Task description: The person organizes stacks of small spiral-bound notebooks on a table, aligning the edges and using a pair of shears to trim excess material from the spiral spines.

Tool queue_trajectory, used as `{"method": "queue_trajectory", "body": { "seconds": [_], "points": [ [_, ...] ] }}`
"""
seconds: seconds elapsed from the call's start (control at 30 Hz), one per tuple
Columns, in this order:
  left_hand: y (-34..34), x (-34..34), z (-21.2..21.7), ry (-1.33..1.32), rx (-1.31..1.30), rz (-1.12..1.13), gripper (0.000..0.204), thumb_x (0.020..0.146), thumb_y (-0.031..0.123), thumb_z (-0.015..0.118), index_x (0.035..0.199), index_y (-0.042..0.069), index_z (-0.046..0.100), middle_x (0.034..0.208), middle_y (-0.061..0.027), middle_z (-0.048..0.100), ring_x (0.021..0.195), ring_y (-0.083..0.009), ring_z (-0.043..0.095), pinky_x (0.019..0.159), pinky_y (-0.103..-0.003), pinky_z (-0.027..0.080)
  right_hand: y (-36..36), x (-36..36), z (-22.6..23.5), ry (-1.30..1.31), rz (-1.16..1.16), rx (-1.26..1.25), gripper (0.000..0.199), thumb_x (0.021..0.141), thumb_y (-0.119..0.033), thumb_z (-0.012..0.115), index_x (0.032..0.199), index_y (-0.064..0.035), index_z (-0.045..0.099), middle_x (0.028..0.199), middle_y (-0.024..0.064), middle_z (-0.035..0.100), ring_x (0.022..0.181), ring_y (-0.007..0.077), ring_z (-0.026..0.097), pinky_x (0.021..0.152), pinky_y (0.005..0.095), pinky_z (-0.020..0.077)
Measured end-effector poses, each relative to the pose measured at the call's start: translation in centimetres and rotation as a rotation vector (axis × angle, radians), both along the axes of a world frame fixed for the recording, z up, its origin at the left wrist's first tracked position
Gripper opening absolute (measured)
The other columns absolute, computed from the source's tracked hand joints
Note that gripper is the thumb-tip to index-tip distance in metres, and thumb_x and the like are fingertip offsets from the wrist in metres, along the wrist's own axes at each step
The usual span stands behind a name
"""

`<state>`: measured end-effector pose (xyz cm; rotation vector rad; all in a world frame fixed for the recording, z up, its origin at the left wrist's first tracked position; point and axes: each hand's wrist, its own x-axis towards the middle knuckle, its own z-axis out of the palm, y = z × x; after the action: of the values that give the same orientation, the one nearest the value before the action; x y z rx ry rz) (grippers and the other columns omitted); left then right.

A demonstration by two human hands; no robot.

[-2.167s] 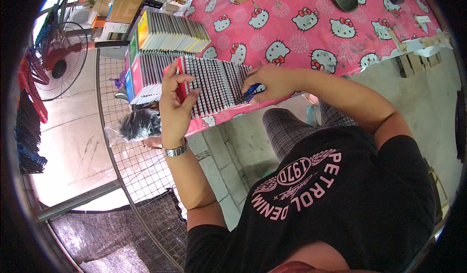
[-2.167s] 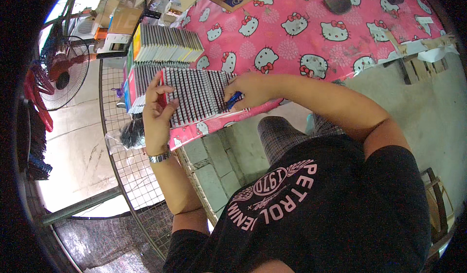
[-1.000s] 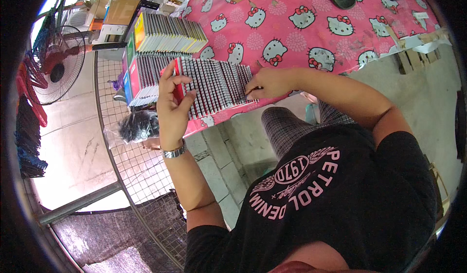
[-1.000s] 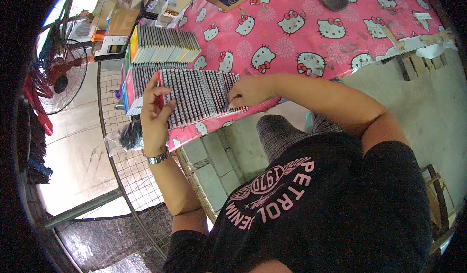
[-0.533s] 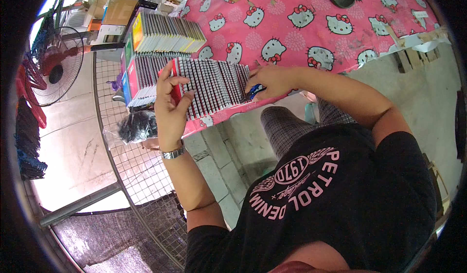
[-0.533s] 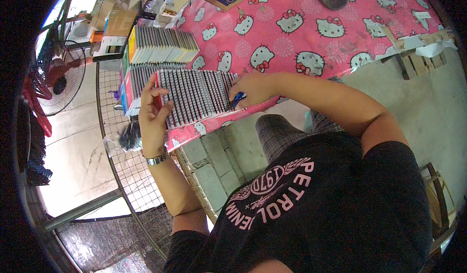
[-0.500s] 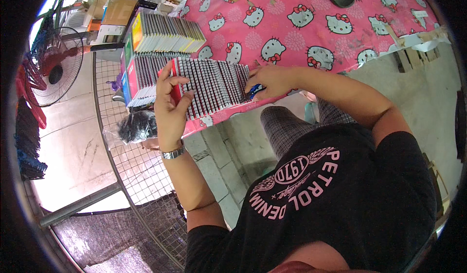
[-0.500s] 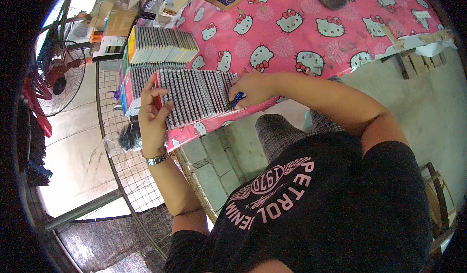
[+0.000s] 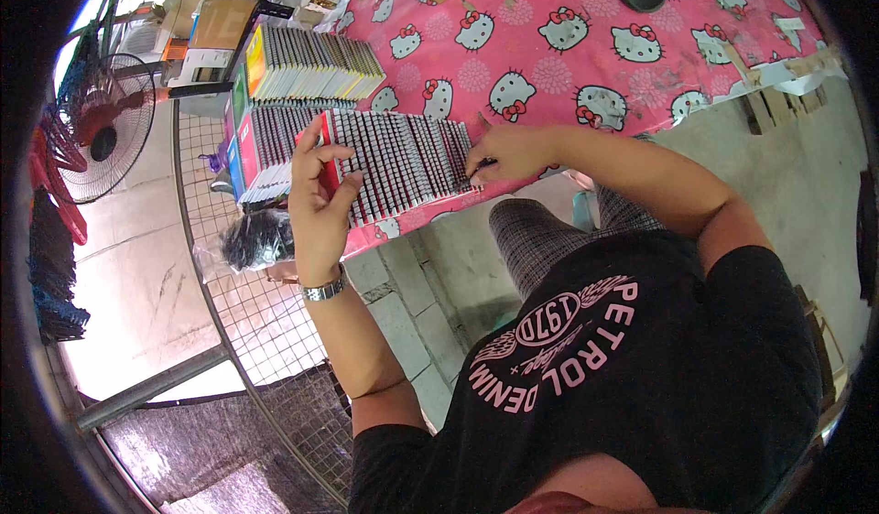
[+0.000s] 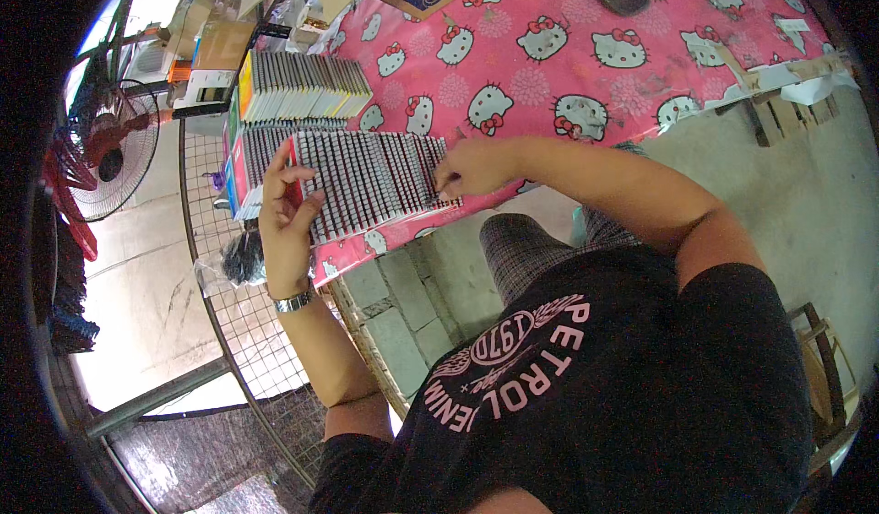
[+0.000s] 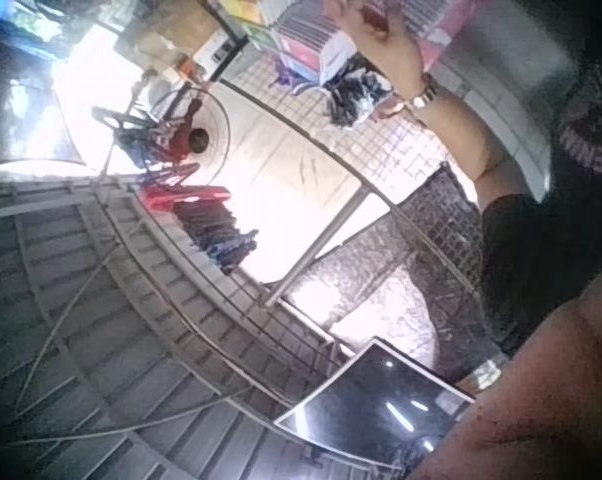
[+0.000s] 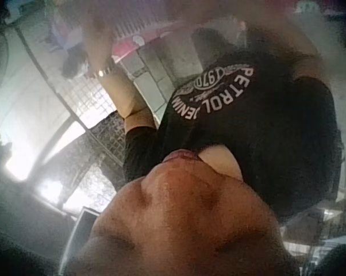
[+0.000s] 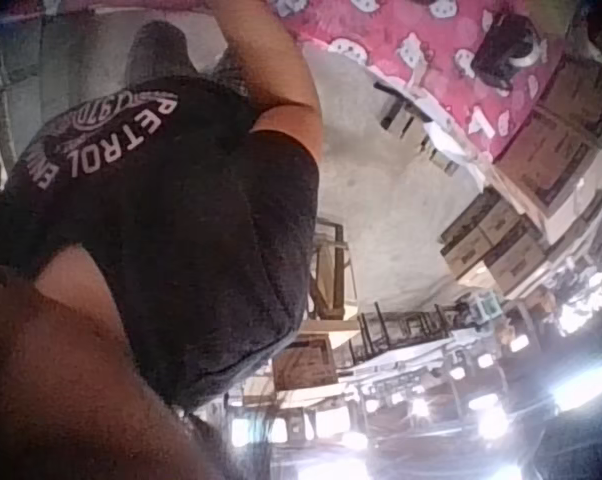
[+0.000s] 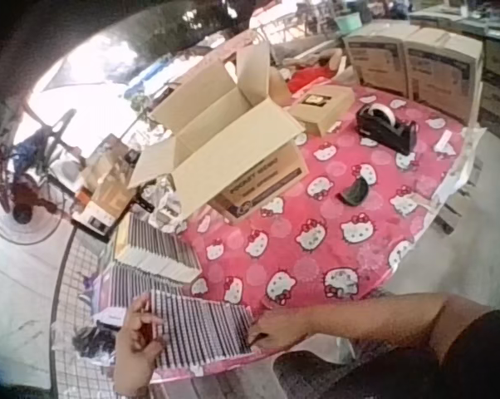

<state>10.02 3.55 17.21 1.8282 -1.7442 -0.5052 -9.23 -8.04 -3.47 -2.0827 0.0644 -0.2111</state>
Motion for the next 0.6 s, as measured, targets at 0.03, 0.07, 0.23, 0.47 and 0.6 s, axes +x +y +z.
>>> {"method": "queue_trajectory", "body": {
  "seconds": [0.03,0.07,0.23,0.47,0.6],
  "points": [
    [0.1,0.1,-0.1,-0.008,-0.004,-0.006,0.033,0.073,-0.009,0.060,0.103,0.006,0.058,0.148,-0.0128,0.035,0.133,-0.0218,0.036,0.108,-0.034,0.027,-0.1,0.0,1.5,0.146,0.040,0.046,0.037,0.085,-0.032,0.062,0.109,-0.0046,0.065,0.103,0.0154,0.066,0.095,0.0349,0.062,0.087,0.0446,0.0464],
    [0.1,0.3,-0.2,-0.016,-0.009,-0.012,0.033,0.074,-0.008,0.060,0.103,0.006,0.058,0.148,-0.0127,0.035,0.133,-0.0216,0.036,0.108,-0.034,0.027,0.0,0.2,1.4,0.172,0.059,0.069,0.038,0.084,-0.033,0.063,0.109,-0.0049,0.065,0.102,0.0146,0.066,0.095,0.0350,0.062,0.088,0.0458,0.0459],
    [0.0,0.2,-0.2,0.015,-0.009,-0.005,0.032,0.074,-0.009,0.059,0.103,0.006,0.057,0.149,-0.0124,0.035,0.133,-0.0211,0.037,0.108,-0.033,0.027,0.2,-0.5,-1.2,-0.082,-0.042,-0.022,0.040,0.081,-0.037,0.066,0.108,-0.0071,0.065,0.101,0.0121,0.065,0.097,0.0337,0.061,0.088,0.0498,0.0440],
    [-0.3,0.0,-0.1,-0.015,-0.003,-0.011,0.034,0.074,-0.011,0.058,0.103,0.006,0.057,0.149,-0.0127,0.034,0.134,-0.0209,0.036,0.108,-0.033,0.027,0.7,0.1,-2.6,-0.099,-0.104,-0.119,0.041,0.079,-0.037,0.066,0.107,-0.0079,0.067,0.103,0.0122,0.067,0.101,0.0308,0.061,0.085,0.0439,0.0465],
    [0.1,0.3,-0.3,0.016,-0.010,0.006,0.033,0.074,-0.011,0.058,0.103,0.005,0.056,0.149,-0.0129,0.034,0.134,-0.0211,0.036,0.109,-0.034,0.027,0.4,0.9,-0.8,0.145,0.037,0.041,0.042,0.078,-0.037,0.068,0.107,-0.0081,0.067,0.104,0.0122,0.066,0.103,0.0309,0.061,0.086,0.0446,0.0463]
  ]
}}
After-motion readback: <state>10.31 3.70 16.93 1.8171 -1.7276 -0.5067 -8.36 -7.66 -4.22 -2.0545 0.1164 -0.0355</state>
